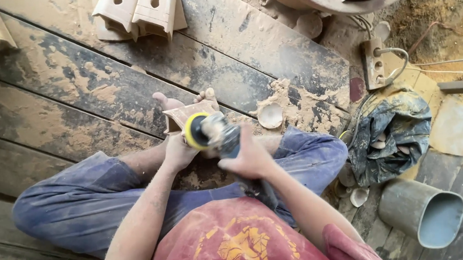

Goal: Sanding small wooden blocks using a handheld power sander in a workshop environment.

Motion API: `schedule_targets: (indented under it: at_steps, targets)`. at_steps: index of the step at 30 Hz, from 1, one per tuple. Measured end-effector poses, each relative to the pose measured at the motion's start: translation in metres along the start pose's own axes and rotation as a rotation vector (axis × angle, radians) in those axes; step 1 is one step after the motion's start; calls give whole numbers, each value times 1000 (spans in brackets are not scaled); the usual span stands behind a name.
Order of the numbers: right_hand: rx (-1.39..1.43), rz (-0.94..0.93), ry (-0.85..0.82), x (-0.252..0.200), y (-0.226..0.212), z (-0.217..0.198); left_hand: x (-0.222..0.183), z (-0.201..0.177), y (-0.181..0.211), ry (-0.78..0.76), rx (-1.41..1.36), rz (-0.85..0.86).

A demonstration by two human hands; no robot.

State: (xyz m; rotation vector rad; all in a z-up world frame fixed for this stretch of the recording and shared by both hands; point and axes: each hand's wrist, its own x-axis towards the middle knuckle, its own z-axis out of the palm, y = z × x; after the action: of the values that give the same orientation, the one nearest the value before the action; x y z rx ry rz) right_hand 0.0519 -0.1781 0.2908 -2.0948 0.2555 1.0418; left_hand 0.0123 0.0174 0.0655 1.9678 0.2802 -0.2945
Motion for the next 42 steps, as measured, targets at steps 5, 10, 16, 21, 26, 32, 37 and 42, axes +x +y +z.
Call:
schedule_targets:
  at_steps: [5, 10, 16, 21, 26, 32, 37, 42]
  targets:
    - [-51, -11, -46, 8, 14, 13, -11, -13, 29, 57, 207, 333]
    - [-73, 86, 58, 25, 30, -5, -5, 16, -34, 37, 127, 42]
    - [-26, 183, 221, 38, 56, -23, -6, 18, -31, 34, 116, 22]
    - [-30, 23, -40, -10, 3, 9, -7, 29, -54, 236, 485, 544]
    - [-127, 11, -70, -1, 19, 22, -22, 16, -25, 279, 269, 549]
    - [-126, 124, 149, 42, 64, -13, -6, 57, -85, 345, 290, 521]
    - [-109, 129, 172, 14, 31, -12, -4, 58, -85, 368, 335, 587]
    - [-215, 52, -113, -3, 14, 29, -20, 20, -43, 52, -119, 350]
